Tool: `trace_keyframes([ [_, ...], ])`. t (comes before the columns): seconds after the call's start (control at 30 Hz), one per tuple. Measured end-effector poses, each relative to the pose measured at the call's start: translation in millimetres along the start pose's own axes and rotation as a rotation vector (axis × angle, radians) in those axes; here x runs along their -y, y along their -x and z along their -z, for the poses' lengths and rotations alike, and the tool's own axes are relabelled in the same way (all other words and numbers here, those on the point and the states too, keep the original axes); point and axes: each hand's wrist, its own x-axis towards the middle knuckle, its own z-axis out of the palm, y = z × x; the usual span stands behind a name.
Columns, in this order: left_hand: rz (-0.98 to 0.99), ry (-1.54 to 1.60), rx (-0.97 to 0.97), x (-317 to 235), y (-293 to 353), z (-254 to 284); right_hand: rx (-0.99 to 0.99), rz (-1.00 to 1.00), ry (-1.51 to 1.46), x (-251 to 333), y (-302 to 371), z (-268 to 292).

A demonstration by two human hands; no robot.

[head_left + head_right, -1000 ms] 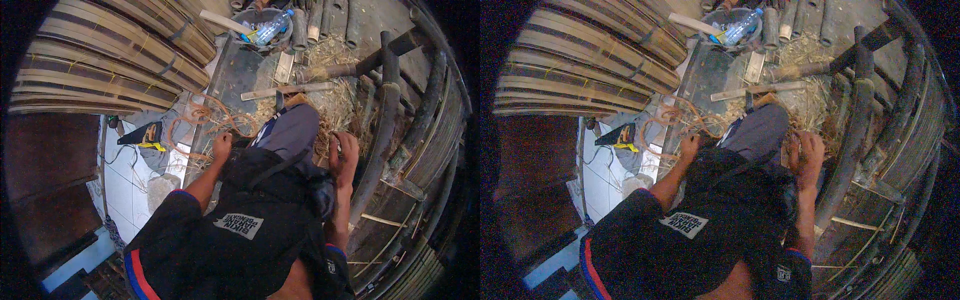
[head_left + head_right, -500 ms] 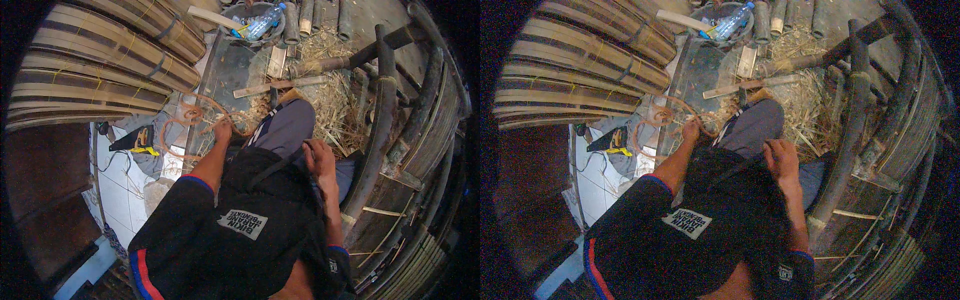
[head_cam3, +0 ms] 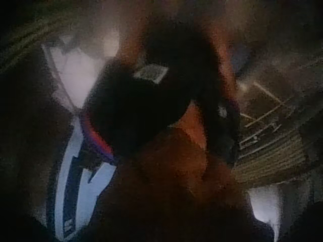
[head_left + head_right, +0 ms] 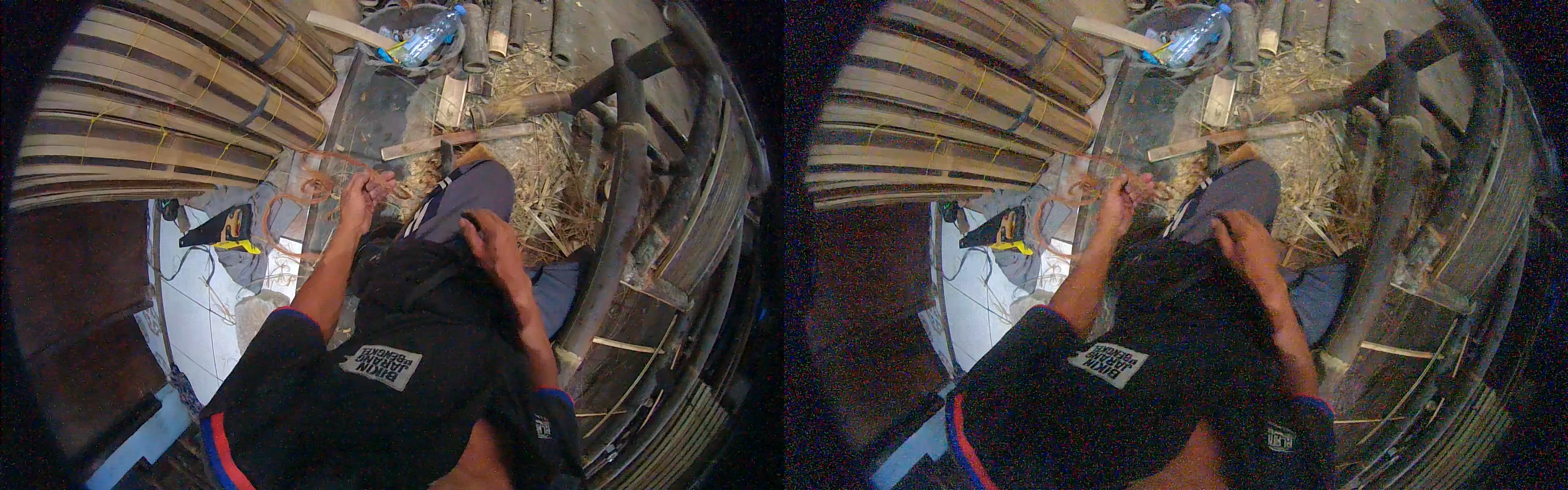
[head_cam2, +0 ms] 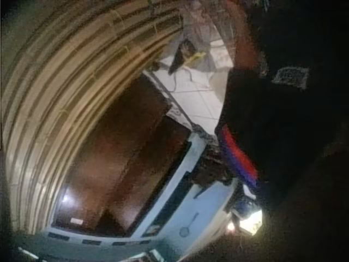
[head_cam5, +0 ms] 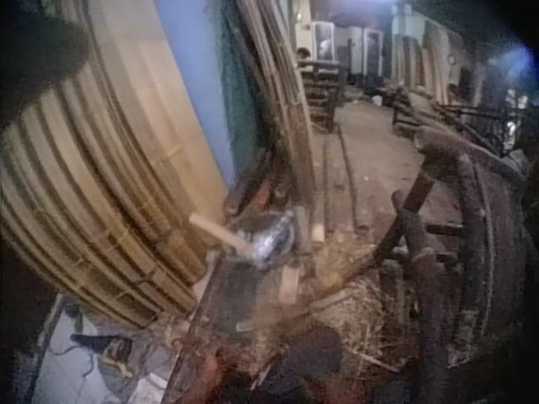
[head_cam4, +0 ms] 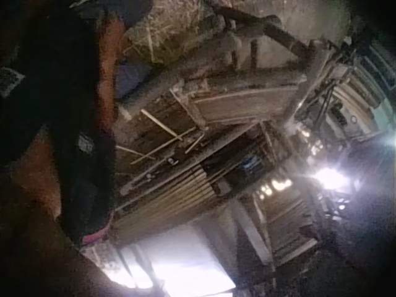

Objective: The person weaves thin bamboo strips into a rectangular bamboo frame using a thin binding material. They repeatedly tie and tighten the bindings to secure the strips in place.

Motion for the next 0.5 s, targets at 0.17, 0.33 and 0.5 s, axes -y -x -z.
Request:
trace_keyframes([
  [0.17,-0.003,-0.018,0.171,-36,28,-54,-0.088,0.107,-0.202,24,-30,-24],
  [0.33,0.036,0.061,0.171,-45,48,-108,-0.157,0.079,-0.393,36,-51,-51],
  [0.5,0.096,-0.031,0.191,-41,62,-123,-0.268,-0.028,-0.247,45,-54,-56],
])
